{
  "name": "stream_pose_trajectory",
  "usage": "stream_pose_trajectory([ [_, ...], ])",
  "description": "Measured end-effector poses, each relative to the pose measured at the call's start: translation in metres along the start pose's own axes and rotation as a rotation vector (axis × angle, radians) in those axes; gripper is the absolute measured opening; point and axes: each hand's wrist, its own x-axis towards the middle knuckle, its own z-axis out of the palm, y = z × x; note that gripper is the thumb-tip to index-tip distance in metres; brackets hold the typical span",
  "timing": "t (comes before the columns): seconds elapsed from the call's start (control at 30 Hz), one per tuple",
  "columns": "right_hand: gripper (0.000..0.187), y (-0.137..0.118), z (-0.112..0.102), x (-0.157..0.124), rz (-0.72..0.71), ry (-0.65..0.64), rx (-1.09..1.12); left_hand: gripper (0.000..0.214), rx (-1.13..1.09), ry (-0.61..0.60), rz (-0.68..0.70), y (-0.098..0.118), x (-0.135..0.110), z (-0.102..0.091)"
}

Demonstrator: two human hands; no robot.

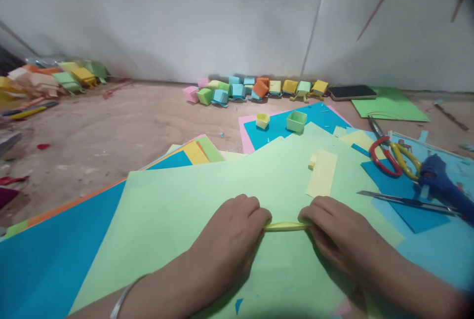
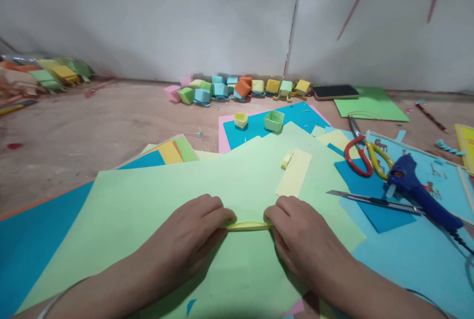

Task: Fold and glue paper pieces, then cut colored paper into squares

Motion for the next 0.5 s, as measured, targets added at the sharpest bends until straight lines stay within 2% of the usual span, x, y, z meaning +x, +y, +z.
stream_pose_trajectory([
  [0.13, 0.026, -0.0033, -0.0067, 0.0022, 0.007, 0.036, 0.075, 0.028, -0.008, 0.037, 0.013, -0.001, 0.0014, -0.0022],
  [0.33, 0.018, -0.0035, -0.0082, 0.002, -0.043, 0.093, 0.122, 0.025, -0.055, 0.142, 0.005, -0.001, 0.003, -0.0044],
  [0.5, 0.018, -0.0022, -0.01, 0.0012, -0.035, 0.207, 0.247, 0.023, -0.177, 0.165, -0.026, 0.0005, 0.0004, -0.0086],
])
